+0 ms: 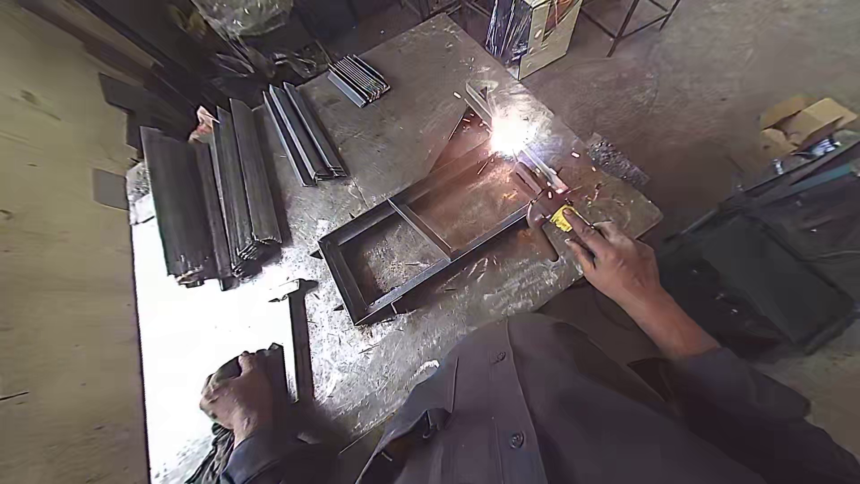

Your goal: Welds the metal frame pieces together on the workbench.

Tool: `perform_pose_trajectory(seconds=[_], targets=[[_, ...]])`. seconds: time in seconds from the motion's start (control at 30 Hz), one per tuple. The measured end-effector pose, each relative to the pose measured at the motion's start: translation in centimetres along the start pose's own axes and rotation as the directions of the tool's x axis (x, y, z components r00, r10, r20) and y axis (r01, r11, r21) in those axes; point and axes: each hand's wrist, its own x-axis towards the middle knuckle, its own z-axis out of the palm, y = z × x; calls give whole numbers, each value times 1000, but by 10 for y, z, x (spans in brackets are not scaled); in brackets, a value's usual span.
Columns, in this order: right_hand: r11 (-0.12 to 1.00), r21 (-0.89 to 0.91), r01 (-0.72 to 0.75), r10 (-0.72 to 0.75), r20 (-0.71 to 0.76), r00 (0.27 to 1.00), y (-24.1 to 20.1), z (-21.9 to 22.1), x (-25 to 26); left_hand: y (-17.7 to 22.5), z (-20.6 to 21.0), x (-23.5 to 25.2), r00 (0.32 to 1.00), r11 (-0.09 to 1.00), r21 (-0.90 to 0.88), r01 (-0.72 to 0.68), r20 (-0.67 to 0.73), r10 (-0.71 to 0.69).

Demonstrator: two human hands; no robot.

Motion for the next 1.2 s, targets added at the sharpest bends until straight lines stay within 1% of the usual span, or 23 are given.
perform_pose_trajectory(seconds=[0.17,0.3,0.4,0.93,1.2], targets=[[1000,-3,-5,5,-2,1000,1,1,1,-1,2,0,1000,1000,-3,4,1,-4],[999,19,-46,44,66,997,1,1,2,-1,1,2,1000,1000,-16,2,-1,-2],[997,45,-55,51,77,996,0,0,3,3,-1,-1,1000,1000,-2,0,2,0],[991,122,-57,57,1,998,6,13,-1,-5,4,5,1000,1000,8,15,3,-15],[984,159,-76,75,17,997,9,18,-1,-1,1,-3,1000,1000,-13,-14,0,14]])
